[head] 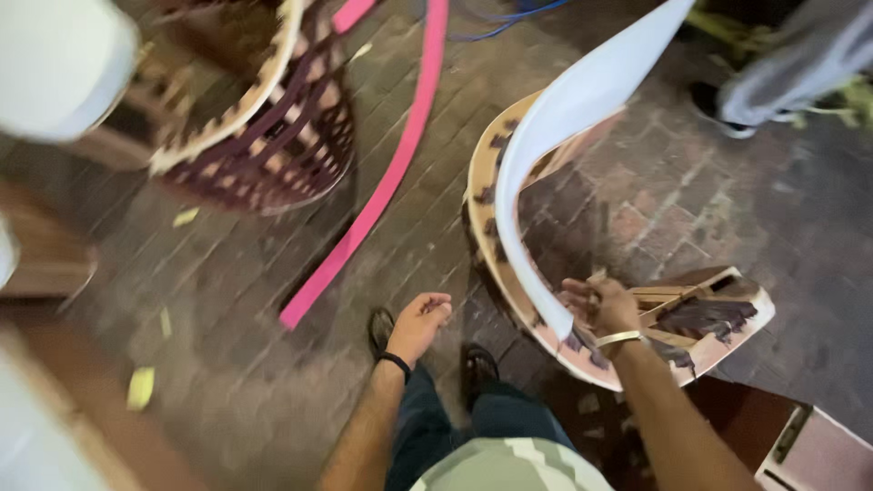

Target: The person sprays adhesive onto a curved wooden chair frame using a spray gun. Then, the person places a white foam sheet onto the frame, presses it into place, and trims the excess foam with a knife to fit the chair's shape.

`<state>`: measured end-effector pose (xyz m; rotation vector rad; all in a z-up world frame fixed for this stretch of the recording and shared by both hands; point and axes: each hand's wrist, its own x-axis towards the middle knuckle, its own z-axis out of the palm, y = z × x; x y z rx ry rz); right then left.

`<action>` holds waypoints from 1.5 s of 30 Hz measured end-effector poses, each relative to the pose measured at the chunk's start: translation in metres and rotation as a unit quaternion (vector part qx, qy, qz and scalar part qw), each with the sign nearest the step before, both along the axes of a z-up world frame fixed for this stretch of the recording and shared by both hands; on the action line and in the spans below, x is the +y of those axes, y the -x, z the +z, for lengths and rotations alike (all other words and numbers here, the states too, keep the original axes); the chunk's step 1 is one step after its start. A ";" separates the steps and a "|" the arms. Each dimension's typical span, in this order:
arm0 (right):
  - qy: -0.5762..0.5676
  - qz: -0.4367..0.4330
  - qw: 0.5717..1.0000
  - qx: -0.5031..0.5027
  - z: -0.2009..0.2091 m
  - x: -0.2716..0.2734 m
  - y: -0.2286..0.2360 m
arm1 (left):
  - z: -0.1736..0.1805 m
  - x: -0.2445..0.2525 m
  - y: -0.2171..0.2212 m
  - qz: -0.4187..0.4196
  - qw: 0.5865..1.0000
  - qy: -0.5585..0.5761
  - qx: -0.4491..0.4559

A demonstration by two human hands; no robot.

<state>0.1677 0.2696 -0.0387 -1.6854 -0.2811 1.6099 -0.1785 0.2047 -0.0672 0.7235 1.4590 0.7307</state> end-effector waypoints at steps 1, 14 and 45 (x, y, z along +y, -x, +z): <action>0.005 -0.019 1.000 -0.004 0.000 0.004 0.011 | -0.008 0.018 0.004 -0.017 1.000 0.010 -0.017; 0.016 -0.247 0.963 -0.103 0.024 0.032 0.123 | -0.013 0.234 0.068 -0.339 0.930 -0.120 0.076; 0.078 -0.149 0.794 -0.585 -0.005 0.043 0.065 | -0.005 0.418 -0.087 -0.704 0.463 -0.494 0.214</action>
